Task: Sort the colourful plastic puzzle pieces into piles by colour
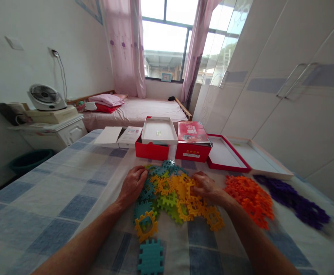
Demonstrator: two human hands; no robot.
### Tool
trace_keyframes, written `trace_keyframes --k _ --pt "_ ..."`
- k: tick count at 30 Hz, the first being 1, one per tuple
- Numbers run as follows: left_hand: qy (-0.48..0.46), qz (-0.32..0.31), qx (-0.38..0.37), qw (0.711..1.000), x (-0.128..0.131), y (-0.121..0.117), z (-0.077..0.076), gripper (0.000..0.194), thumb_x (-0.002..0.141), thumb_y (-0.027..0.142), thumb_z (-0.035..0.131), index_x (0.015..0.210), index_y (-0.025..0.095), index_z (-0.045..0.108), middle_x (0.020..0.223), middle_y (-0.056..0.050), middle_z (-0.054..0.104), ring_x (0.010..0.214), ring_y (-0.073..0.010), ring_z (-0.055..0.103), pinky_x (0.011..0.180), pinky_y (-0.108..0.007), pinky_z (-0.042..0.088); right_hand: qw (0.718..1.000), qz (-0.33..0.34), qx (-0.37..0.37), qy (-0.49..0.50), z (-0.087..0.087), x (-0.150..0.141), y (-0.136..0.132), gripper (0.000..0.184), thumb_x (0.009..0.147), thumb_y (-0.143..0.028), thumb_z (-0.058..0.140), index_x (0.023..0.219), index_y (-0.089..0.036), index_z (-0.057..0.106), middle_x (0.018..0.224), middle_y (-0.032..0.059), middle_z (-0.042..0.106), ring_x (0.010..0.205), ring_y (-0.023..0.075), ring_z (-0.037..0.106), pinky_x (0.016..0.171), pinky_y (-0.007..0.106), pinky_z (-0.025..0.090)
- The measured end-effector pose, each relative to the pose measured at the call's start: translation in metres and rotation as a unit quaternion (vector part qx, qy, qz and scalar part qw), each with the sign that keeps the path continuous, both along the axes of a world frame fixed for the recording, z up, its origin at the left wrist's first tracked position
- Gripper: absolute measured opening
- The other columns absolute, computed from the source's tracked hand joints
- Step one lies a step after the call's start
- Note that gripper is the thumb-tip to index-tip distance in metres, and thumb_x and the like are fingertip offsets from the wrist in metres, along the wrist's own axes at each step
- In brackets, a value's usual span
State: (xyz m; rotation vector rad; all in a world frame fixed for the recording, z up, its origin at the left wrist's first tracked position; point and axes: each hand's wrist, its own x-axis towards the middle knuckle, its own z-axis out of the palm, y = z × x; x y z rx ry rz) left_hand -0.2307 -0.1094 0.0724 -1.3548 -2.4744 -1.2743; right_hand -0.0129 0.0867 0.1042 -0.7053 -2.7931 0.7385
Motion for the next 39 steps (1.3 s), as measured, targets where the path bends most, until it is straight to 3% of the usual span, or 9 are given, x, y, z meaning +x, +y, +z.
trace_keyframes --k 5,9,11,14,18,20,25,30,39 --pt "-0.004 0.000 -0.004 1.000 0.001 0.000 0.002 0.047 0.088 0.043 0.032 0.092 0.014 0.068 0.106 -0.010 0.062 0.101 -0.0218 0.056 0.096 -0.037 0.041 0.999 -0.016 0.010 0.030 0.002 0.000 -0.002 0.024 0.069 -0.021 0.059 0.093 -0.018 0.057 0.094 0.0049 0.053 0.080 0.0171 0.054 0.074 0.029 0.043" --pt "-0.005 -0.003 -0.014 1.000 0.001 0.000 0.002 0.049 0.088 0.043 0.030 0.093 0.012 0.067 0.108 -0.012 0.061 0.103 -0.0225 0.055 0.098 -0.037 0.039 0.998 -0.011 -0.037 0.055 0.004 -0.001 -0.002 0.052 0.067 -0.019 0.060 0.118 -0.016 0.049 0.095 0.0047 0.057 0.081 0.0172 0.055 0.074 0.028 0.043" --pt "-0.002 -0.001 -0.014 1.000 0.001 0.000 0.001 0.048 0.088 0.043 0.030 0.092 0.013 0.068 0.108 -0.011 0.061 0.103 -0.0221 0.055 0.098 -0.037 0.039 0.996 0.017 -0.066 0.052 0.006 0.000 -0.002 0.046 0.069 -0.020 0.059 0.115 -0.017 0.054 0.095 0.0049 0.060 0.082 0.0174 0.056 0.073 0.027 0.044" --pt "0.001 0.002 -0.011 1.000 0.000 0.000 0.001 0.047 0.088 0.043 0.031 0.092 0.014 0.068 0.107 -0.010 0.061 0.102 -0.0216 0.055 0.097 -0.036 0.040 0.992 0.033 -0.110 0.060 0.015 0.005 0.003 0.025 0.074 -0.029 0.057 0.095 -0.018 0.064 0.090 0.0044 0.063 0.082 0.0187 0.058 0.072 0.028 0.045" --pt "0.001 0.000 -0.014 1.000 0.000 0.000 0.001 0.049 0.088 0.043 0.031 0.094 0.012 0.068 0.108 -0.012 0.061 0.103 -0.0226 0.054 0.098 -0.037 0.039 0.971 0.024 -0.221 0.085 0.027 0.013 0.004 0.038 0.076 -0.042 0.057 0.102 -0.015 0.061 0.091 0.0046 0.065 0.078 0.0190 0.060 0.069 0.028 0.047" --pt "-0.002 -0.001 -0.015 1.000 0.001 0.000 0.001 0.049 0.088 0.043 0.030 0.094 0.012 0.068 0.108 -0.012 0.061 0.103 -0.0229 0.054 0.098 -0.037 0.039 0.968 0.038 -0.239 0.063 0.028 0.012 -0.002 0.037 0.075 -0.041 0.058 0.102 -0.015 0.061 0.092 0.0043 0.065 0.080 0.0183 0.059 0.069 0.027 0.046" --pt "0.003 0.000 -0.017 1.000 0.000 0.000 0.001 0.049 0.088 0.044 0.030 0.093 0.012 0.068 0.108 -0.011 0.061 0.102 -0.0226 0.055 0.098 -0.038 0.039 0.991 0.035 -0.128 -0.002 0.014 -0.003 -0.024 0.024 0.074 -0.029 0.057 0.095 -0.016 0.062 0.096 0.0049 0.062 0.083 0.0176 0.057 0.075 0.028 0.044" --pt "0.011 -0.004 -0.020 1.000 -0.003 0.000 -0.003 0.049 0.088 0.044 0.030 0.094 0.014 0.067 0.107 -0.010 0.061 0.102 -0.0216 0.055 0.098 -0.037 0.040 0.998 0.035 -0.044 -0.004 0.008 -0.005 -0.028 0.020 0.077 -0.026 0.056 0.094 -0.017 0.060 0.093 0.0048 0.058 0.082 0.0166 0.054 0.076 0.028 0.041" --pt "0.001 -0.017 -0.043 0.999 -0.011 -0.001 -0.005 0.056 0.082 0.054 0.030 0.097 0.013 0.066 0.109 -0.011 0.061 0.105 -0.0255 0.055 0.099 -0.039 0.039 0.997 0.035 -0.027 0.065 0.016 -0.006 -0.036 0.018 0.073 -0.022 0.063 0.089 -0.019 0.055 0.087 0.0017 0.053 0.081 0.0157 0.052 0.076 0.027 0.040"
